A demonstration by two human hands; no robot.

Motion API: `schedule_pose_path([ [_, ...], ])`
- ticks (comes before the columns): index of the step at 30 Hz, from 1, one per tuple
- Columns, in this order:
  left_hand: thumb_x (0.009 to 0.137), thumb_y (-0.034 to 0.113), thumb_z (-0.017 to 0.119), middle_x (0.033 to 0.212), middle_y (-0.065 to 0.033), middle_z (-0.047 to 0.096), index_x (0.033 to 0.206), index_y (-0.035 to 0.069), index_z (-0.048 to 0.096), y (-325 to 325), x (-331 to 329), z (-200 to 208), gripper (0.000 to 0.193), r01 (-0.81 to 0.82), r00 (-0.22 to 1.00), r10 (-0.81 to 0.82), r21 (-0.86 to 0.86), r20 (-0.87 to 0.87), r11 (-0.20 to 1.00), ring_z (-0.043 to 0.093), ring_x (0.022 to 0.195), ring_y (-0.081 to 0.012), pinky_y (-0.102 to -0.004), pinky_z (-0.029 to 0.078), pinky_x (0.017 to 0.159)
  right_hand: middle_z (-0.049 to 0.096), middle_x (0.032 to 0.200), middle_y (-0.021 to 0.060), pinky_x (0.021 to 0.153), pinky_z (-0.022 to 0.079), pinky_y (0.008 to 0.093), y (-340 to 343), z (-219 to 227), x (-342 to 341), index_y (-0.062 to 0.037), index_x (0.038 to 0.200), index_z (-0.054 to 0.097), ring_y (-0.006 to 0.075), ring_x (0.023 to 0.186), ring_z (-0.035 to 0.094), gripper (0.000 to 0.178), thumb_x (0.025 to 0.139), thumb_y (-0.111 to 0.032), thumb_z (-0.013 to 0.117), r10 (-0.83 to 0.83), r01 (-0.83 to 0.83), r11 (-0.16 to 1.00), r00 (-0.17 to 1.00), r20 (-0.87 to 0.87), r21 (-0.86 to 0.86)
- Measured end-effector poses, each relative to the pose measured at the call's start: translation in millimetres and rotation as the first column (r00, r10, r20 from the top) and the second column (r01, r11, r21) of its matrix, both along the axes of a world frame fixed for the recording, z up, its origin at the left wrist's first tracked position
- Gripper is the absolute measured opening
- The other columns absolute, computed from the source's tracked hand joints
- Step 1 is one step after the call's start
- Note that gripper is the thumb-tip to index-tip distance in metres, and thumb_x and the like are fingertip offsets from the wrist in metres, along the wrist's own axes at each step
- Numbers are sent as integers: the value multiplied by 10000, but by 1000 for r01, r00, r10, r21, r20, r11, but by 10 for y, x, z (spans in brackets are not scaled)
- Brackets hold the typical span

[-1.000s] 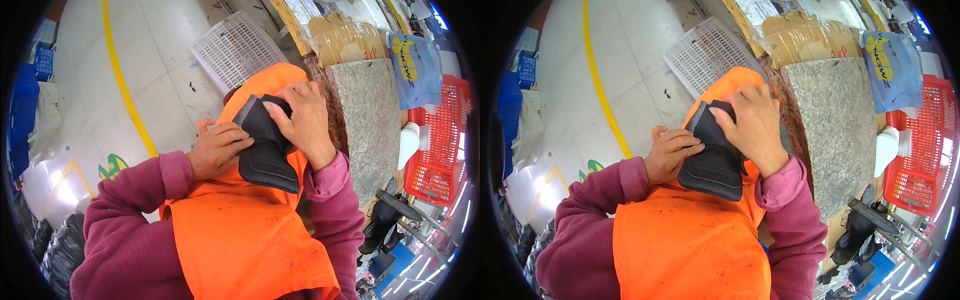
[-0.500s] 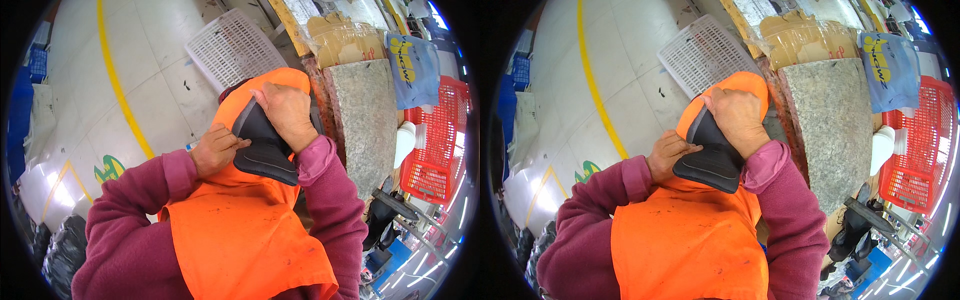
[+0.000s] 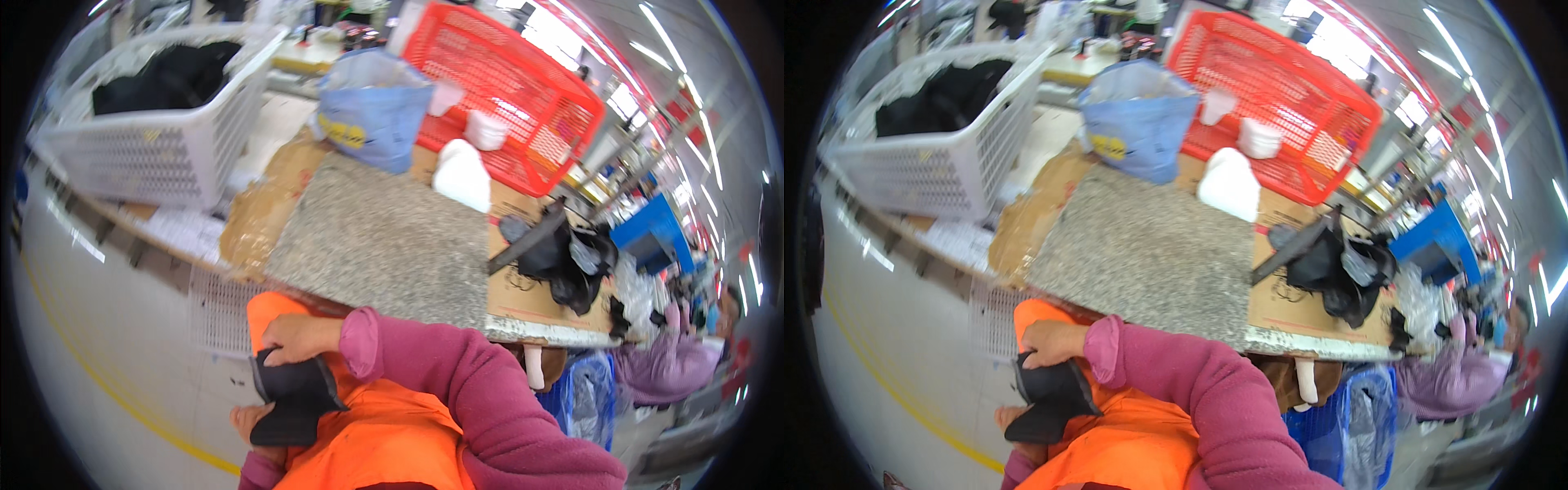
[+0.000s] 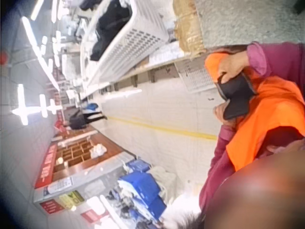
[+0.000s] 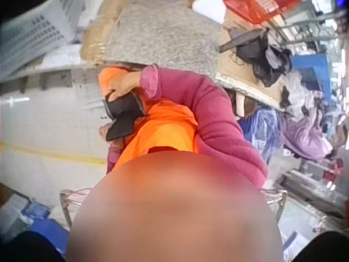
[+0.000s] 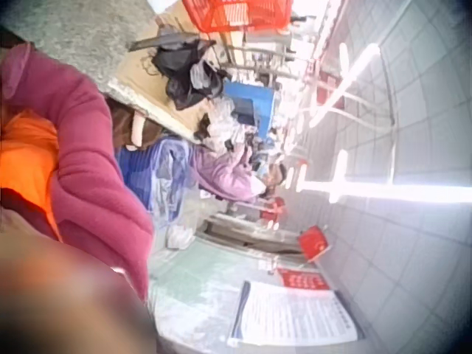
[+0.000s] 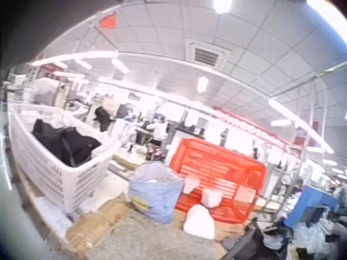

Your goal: The person assembles a shoe component by hand, inserting a white foam insole into a black upper and folding the edges to secure it. The person then places the assembled unit into a white basket.

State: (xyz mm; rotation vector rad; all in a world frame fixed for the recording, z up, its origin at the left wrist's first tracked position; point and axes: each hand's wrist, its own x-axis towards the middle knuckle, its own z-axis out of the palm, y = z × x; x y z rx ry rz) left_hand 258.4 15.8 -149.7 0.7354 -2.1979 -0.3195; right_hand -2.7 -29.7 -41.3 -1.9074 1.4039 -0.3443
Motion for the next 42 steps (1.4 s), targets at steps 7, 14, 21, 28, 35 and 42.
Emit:
schedule_pose_path([
  [7, 869, 29, 661, 1063, -203, 576, 1104, -32, 588, -78, -268, 284, 253, -152, 946, 152, 24, -286, 988, 566, 972, -347, -430, 459, 867, 580, 736, 165, 626, 460, 409, 571, 1378, -659, -16, 857, 575, 338, 684, 587, 214, 845, -196, 689, -322, 430, 620, 902, 287, -657],
  [14, 783, 10, 692, 909, -100, 597, 948, 64, 624, 203, -713, 222, 186, 353, 921, -334, 67, -201, 933, 579, 821, -314, -417, 475, 714, 652, 758, 146, 660, 486, 393, 1061, 2605, -1728, 2, 919, 667, 264, 707, 644, 255, 879, -249, 648, -732, 564, 145, 614, 295, -813],
  [21, 806, 107, 707, 880, -53, 646, 944, 85, 676, 146, -897, 61, 143, 539, 841, -526, 108, -128, 835, 620, 803, -239, -396, 467, 707, 512, 634, 98, 574, 407, 348, 195, 3038, -1953, 21, 805, 595, 182, 596, 507, 247, 854, -202, 689, -764, 302, 426, 625, -160, -853],
  [28, 822, 139, 687, 897, -36, 658, 998, 90, 677, -107, -785, -1, 183, 632, 759, -651, 214, 21, 744, 625, 808, -231, -383, 462, 723, 712, 920, 200, 799, 515, 441, -1649, 3494, -1383, -6, 1090, 631, 372, 887, 688, 515, 925, -491, 582, -683, 366, 90, 700, 210, -926],
  [35, 837, 212, 643, 810, -22, 640, 960, 118, 665, -325, -906, -166, 157, 725, 687, -682, 178, -250, 665, 616, 770, -216, -367, 435, 692, 651, 821, 23, 663, 464, 243, -1180, 3108, -1156, -20, 1053, 618, 81, 738, 565, 265, 997, -272, 562, -493, 379, 320, 849, 189, -868],
  [42, 765, 103, 684, 749, -26, 601, 894, 119, 637, -489, -1035, 80, 138, 653, 396, -885, 603, 244, 458, 589, 728, -233, -362, 417, 691, 674, 863, 18, 679, 499, 227, 1163, 2852, -1787, -9, 1032, 608, 51, 799, 602, 99, 954, -70, 607, -675, 569, 193, 668, 312, -800],
])
